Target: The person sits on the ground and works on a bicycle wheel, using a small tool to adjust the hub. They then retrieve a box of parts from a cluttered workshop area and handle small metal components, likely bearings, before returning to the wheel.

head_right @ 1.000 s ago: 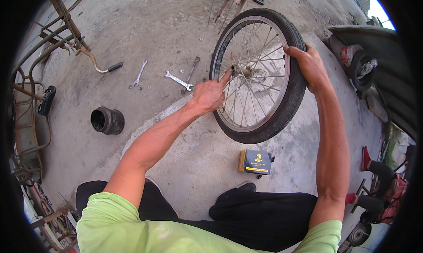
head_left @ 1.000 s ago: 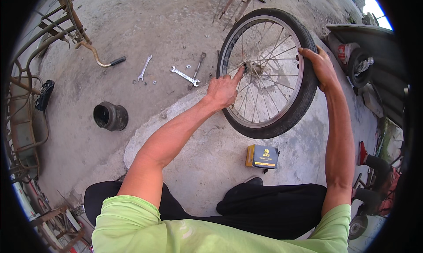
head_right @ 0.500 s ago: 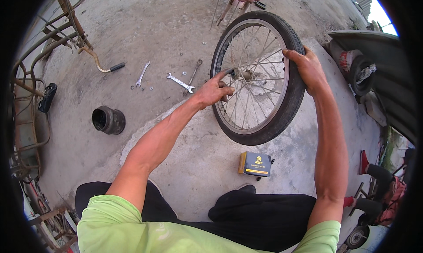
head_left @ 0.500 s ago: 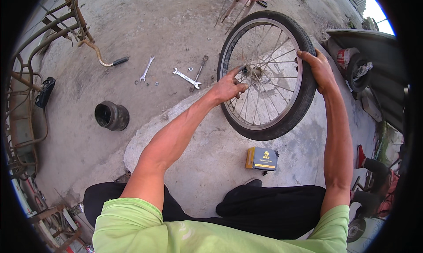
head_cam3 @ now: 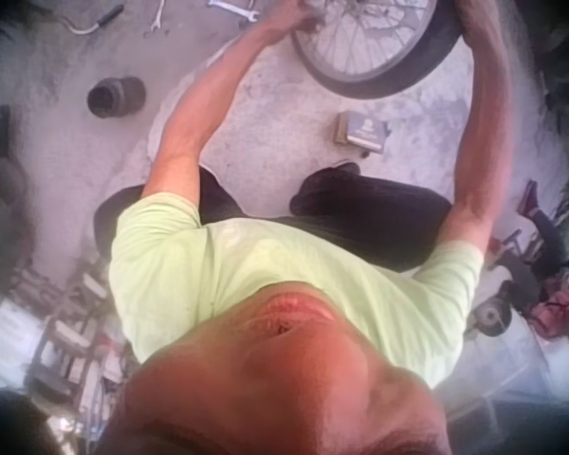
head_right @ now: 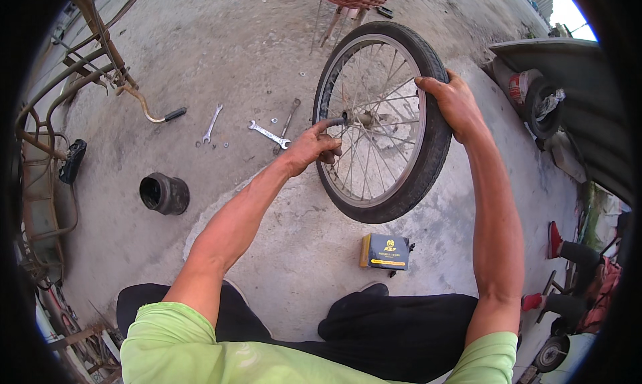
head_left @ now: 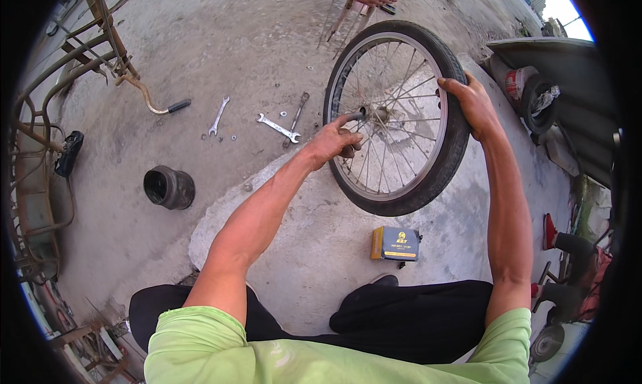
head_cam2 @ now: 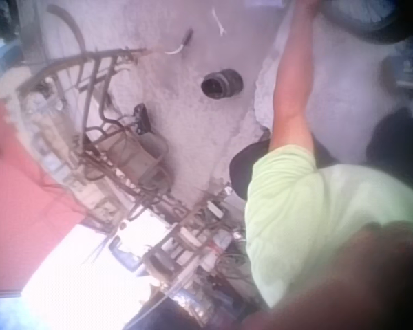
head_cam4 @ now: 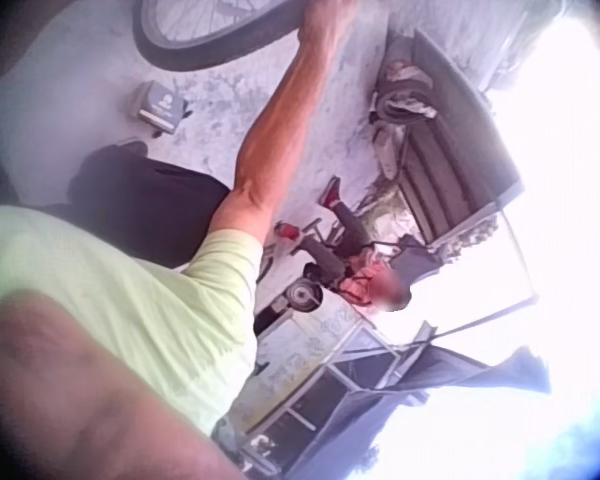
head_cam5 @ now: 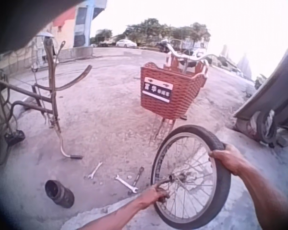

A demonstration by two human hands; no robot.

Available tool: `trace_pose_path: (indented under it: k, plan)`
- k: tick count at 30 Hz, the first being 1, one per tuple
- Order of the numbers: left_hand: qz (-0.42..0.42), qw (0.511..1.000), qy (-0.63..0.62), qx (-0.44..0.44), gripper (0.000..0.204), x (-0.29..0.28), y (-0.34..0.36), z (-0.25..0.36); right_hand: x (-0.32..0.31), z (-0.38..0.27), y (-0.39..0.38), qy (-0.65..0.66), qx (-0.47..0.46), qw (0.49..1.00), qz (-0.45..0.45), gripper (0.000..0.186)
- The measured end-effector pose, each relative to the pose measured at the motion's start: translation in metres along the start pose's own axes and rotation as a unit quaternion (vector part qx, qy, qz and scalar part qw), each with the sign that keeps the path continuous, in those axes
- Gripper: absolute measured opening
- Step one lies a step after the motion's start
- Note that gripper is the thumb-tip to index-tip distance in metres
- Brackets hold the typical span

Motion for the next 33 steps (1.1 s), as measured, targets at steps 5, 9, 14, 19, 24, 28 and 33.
trace_pose_path:
  k: [5,9,14,19,24,28,33]
  plan:
    - [0.024,0.998,0.062,0.019,0.078,-0.002,0.005,0.003,-0.001,0.002,0.004,0.001,0.002,1.0,-0.01,0.049]
    - [0.015,0.991,0.131,0.03,0.086,0.004,0.008,-0.004,0.0,0.003,0.004,0.0,0.003,1.0,-0.012,0.05]
    - [0.045,0.97,0.234,0.056,0.096,0.005,0.015,-0.013,0.004,0.002,0.006,0.009,-0.003,1.0,-0.015,0.053]
    - [0.064,0.94,0.325,0.086,0.105,0.01,0.018,-0.013,0.004,-0.002,0.007,-0.019,-0.009,1.0,-0.009,0.057]
    - [0.055,0.958,0.279,0.026,0.107,0.023,0.02,-0.013,0.004,-0.002,0.007,-0.021,-0.004,1.0,0.0,0.059]
    - [0.081,0.927,0.363,0.039,0.107,0.016,0.026,-0.015,0.006,0.001,0.014,-0.028,-0.005,1.0,-0.002,0.061]
    - [0.113,0.872,0.476,0.014,0.103,0.026,0.022,-0.004,0.005,0.003,0.011,-0.021,-0.004,1.0,0.01,0.052]
Point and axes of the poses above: each hand's wrist, its own y-axis towards the middle knuckle, its own x-axis out of the palm, z = x × y, the point moved 6 cm from there along y, towards the middle knuckle, and after that the axes turned 3 degrees about y, right-handed, at the moved point
